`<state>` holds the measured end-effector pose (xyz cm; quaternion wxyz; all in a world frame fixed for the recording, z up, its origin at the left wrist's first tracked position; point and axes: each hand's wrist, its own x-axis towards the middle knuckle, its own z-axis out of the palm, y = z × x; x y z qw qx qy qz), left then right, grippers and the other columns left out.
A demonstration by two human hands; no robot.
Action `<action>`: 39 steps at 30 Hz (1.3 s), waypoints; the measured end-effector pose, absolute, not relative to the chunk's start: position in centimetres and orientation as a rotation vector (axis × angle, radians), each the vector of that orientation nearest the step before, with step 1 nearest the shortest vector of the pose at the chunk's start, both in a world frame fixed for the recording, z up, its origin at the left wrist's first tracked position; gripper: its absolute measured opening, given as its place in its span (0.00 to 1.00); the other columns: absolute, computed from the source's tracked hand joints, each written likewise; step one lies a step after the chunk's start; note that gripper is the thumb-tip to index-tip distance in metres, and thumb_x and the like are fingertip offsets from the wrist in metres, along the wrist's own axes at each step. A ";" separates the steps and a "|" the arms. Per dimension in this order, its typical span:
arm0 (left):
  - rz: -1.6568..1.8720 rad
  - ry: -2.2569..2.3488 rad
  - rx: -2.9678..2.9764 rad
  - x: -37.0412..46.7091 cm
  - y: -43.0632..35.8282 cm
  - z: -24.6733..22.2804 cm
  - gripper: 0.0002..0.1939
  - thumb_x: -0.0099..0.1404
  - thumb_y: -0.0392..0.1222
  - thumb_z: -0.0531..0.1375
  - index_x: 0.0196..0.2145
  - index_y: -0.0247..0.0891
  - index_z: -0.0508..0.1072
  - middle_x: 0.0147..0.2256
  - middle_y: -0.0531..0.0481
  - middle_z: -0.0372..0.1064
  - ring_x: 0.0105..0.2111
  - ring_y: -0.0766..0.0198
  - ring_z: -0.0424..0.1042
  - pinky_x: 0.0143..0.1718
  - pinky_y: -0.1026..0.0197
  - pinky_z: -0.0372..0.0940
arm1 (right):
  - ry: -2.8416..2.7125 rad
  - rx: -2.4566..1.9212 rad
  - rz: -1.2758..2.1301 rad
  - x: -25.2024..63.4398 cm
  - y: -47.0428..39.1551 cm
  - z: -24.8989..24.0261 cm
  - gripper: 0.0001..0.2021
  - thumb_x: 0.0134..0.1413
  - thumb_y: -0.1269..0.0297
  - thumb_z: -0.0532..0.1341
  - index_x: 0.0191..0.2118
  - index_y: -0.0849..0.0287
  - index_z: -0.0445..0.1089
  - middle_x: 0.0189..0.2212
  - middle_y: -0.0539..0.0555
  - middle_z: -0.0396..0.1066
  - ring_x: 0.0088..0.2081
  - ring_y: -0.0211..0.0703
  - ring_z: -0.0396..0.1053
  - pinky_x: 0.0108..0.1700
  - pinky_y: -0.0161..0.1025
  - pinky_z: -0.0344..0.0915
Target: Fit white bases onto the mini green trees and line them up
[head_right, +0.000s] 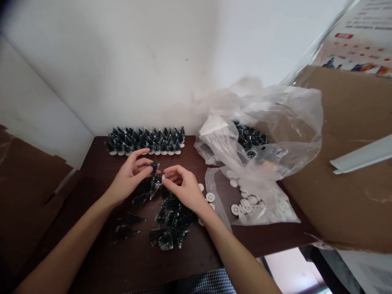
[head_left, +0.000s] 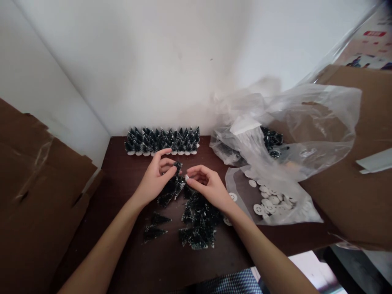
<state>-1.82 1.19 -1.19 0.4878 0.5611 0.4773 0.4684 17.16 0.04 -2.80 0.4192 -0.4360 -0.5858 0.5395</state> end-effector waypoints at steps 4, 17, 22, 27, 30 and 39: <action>1.169 1.148 1.335 -1.9 1.2 -1.3 0.28 0.62 0.43 0.61 0.58 0.41 0.58 0.38 0.52 0.68 0.33 0.62 0.76 0.41 0.55 0.71 | -1.438 -1.081 1.385 17.1 0.0 -2.7 0.13 0.50 0.60 0.69 0.41 0.57 0.72 0.37 0.53 0.76 0.37 0.42 0.72 0.43 0.42 0.69; 1.018 1.017 1.485 -1.8 0.9 -1.1 0.29 0.61 0.40 0.63 0.58 0.41 0.59 0.40 0.49 0.67 0.31 0.66 0.73 0.36 0.60 0.68 | -1.042 -1.036 1.485 17.5 0.1 -1.6 0.15 0.42 0.62 0.73 0.38 0.55 0.73 0.40 0.53 0.77 0.43 0.42 0.74 0.49 0.42 0.69; 1.007 1.012 1.541 -1.6 0.8 -0.9 0.25 0.61 0.41 0.62 0.54 0.38 0.63 0.39 0.49 0.69 0.31 0.67 0.70 0.35 0.61 0.67 | -1.031 -1.032 1.497 17.5 0.1 -1.6 0.15 0.42 0.62 0.73 0.37 0.56 0.73 0.40 0.53 0.78 0.41 0.42 0.74 0.48 0.42 0.69; 1.018 1.022 1.569 -1.6 0.8 -0.8 0.22 0.62 0.42 0.62 0.53 0.38 0.64 0.39 0.49 0.69 0.32 0.66 0.70 0.35 0.60 0.68 | -1.023 -1.022 1.506 17.5 0.0 -1.5 0.14 0.42 0.63 0.73 0.36 0.57 0.74 0.38 0.53 0.77 0.39 0.40 0.73 0.46 0.39 0.69; 1.017 1.025 1.574 -1.6 0.9 -0.9 0.22 0.62 0.42 0.62 0.52 0.38 0.65 0.39 0.49 0.69 0.32 0.66 0.70 0.35 0.60 0.68 | -1.001 -1.008 1.511 17.5 0.0 -1.4 0.14 0.42 0.63 0.73 0.36 0.58 0.74 0.38 0.52 0.77 0.40 0.40 0.73 0.45 0.38 0.69; 1.033 1.031 1.587 -1.6 0.9 -1.0 0.19 0.62 0.42 0.62 0.51 0.38 0.68 0.38 0.48 0.71 0.33 0.65 0.71 0.36 0.60 0.69 | -1.047 -1.039 1.480 17.5 0.0 -1.4 0.13 0.43 0.62 0.72 0.37 0.57 0.74 0.39 0.53 0.77 0.41 0.42 0.73 0.46 0.40 0.69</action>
